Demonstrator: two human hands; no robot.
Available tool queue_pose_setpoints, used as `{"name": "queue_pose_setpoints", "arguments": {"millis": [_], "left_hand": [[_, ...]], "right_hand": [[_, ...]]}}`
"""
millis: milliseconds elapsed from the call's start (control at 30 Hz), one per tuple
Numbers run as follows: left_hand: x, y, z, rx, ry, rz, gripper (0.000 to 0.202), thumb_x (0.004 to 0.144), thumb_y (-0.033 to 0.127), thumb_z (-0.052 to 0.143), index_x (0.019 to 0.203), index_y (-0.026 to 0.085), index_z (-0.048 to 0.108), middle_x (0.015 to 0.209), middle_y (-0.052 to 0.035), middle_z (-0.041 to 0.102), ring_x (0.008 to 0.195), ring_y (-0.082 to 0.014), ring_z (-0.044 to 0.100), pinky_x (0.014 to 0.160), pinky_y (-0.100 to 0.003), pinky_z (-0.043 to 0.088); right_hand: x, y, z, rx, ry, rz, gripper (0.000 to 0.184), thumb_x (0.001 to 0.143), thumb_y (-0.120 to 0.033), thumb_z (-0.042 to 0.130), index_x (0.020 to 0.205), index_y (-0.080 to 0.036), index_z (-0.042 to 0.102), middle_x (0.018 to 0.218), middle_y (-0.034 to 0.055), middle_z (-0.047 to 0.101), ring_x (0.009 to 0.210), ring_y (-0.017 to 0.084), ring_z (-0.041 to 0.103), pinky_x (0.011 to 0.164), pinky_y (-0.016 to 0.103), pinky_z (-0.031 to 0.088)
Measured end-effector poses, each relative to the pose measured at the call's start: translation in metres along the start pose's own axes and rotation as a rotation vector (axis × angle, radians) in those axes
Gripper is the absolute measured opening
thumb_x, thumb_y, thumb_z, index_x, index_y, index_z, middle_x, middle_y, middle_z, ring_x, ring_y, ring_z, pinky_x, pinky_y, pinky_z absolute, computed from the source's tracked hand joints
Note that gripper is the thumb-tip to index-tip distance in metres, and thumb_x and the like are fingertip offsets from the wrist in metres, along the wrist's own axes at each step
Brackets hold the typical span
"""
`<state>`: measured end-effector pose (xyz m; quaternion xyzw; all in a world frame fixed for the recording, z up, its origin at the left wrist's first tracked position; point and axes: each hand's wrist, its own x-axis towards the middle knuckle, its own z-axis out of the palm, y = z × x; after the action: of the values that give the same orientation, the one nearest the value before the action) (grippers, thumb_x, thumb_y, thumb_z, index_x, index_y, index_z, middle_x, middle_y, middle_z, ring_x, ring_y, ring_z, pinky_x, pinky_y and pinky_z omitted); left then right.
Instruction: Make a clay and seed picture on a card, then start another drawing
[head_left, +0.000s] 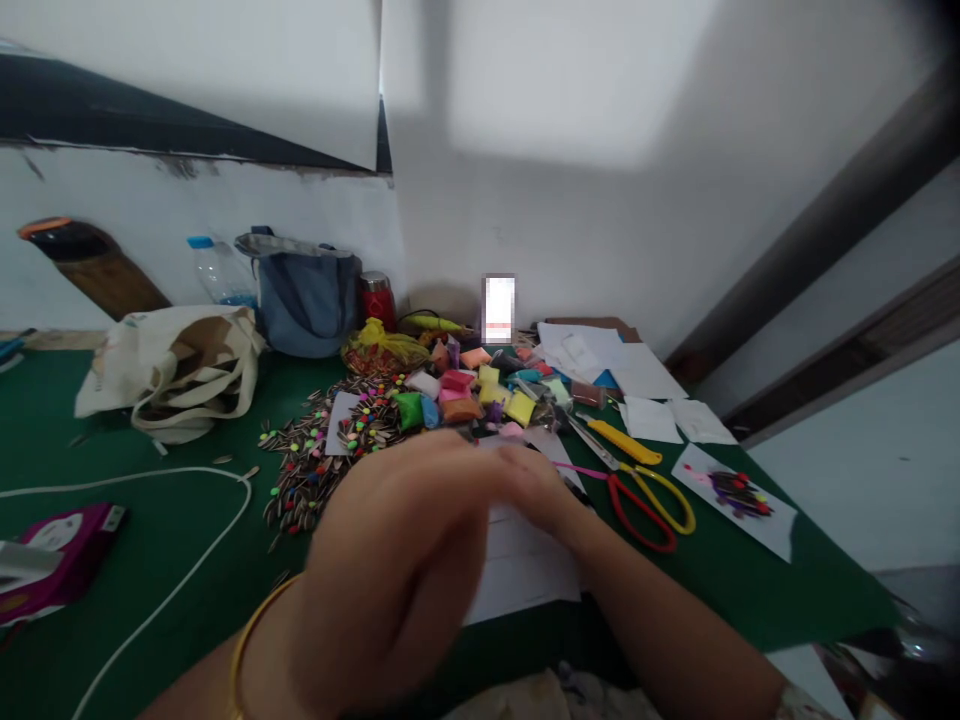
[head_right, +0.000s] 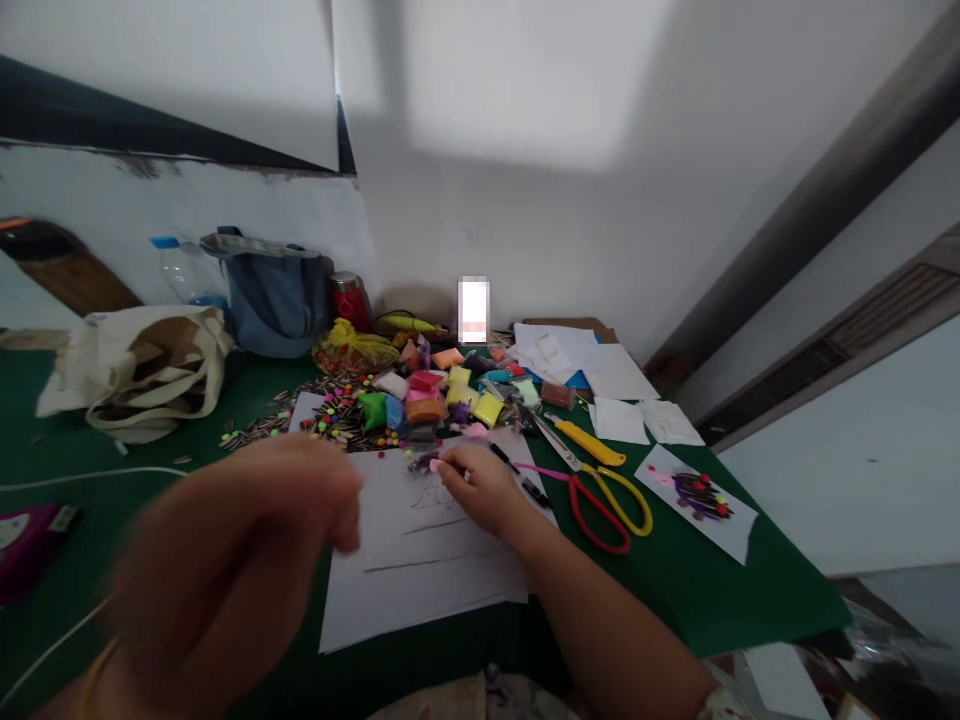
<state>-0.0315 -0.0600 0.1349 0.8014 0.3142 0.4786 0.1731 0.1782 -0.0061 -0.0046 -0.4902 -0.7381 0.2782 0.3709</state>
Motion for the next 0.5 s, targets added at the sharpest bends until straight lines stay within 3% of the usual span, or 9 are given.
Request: {"name": "queue_pose_setpoints", "arguments": {"millis": [67,133,200,267,367,500], "left_hand": [[0.004,-0.031,0.019,0.061,-0.04,-0.055,0.018,0.093,0.021,0.05,0.102,0.025,0.065,0.093,-0.0026,0.067,0.087,-0.0167,0.064,0.084,-0.033,0.053],[-0.003,-0.066,0.04,0.131,-0.11,-0.195,0.016,0.092,0.026,0.052,0.101,0.021,0.065,0.098,-0.0048,0.065,0.084,-0.0166,0.063,0.076,-0.032,0.053],[-0.018,-0.096,0.06,0.081,-0.212,-0.349,0.026,0.089,0.036,0.058,0.11,0.021,0.064,0.106,-0.0068,0.065,0.079,-0.0163,0.063,0.064,-0.028,0.053],[-0.034,-0.118,0.075,-0.009,-0.257,-0.421,0.032,0.088,0.041,0.061,0.113,0.021,0.065,0.105,-0.0073,0.067,0.081,-0.0175,0.064,0.065,-0.029,0.053],[-0.049,-0.131,0.087,-0.071,-0.232,-0.435,0.026,0.087,0.04,0.062,0.104,0.023,0.069,0.095,-0.005,0.07,0.085,-0.0189,0.063,0.073,-0.031,0.051],[-0.049,-0.13,0.089,-0.114,-0.185,-0.509,0.023,0.084,0.042,0.064,0.082,0.02,0.069,0.078,-0.0025,0.067,0.075,-0.0175,0.06,0.067,-0.029,0.046]], "right_hand": [[0.0,0.0,-0.001,0.0,-0.002,0.005,0.029,0.096,-0.039,0.05,0.08,-0.019,0.063,0.076,0.0017,0.065,0.072,0.016,0.057,0.064,0.026,0.039],[0.0,-0.001,-0.001,-0.014,-0.015,0.002,0.03,0.097,-0.039,0.049,0.079,-0.019,0.062,0.074,0.0006,0.064,0.071,0.015,0.057,0.064,0.025,0.039],[0.0,-0.001,-0.001,-0.034,-0.029,-0.018,0.029,0.097,-0.038,0.049,0.078,-0.02,0.062,0.073,0.0004,0.063,0.07,0.014,0.056,0.065,0.025,0.039],[0.0,-0.002,0.001,-0.044,-0.047,-0.044,0.027,0.096,-0.036,0.05,0.08,-0.02,0.064,0.075,0.001,0.064,0.072,0.015,0.057,0.066,0.026,0.04],[0.0,-0.002,0.002,-0.031,-0.084,-0.052,0.026,0.096,-0.035,0.049,0.084,-0.019,0.066,0.079,0.0022,0.066,0.076,0.016,0.058,0.069,0.026,0.042],[0.0,-0.004,0.0,0.03,-0.152,-0.046,0.032,0.099,-0.035,0.043,0.084,-0.019,0.065,0.077,0.002,0.065,0.075,0.015,0.059,0.069,0.026,0.042]]}}
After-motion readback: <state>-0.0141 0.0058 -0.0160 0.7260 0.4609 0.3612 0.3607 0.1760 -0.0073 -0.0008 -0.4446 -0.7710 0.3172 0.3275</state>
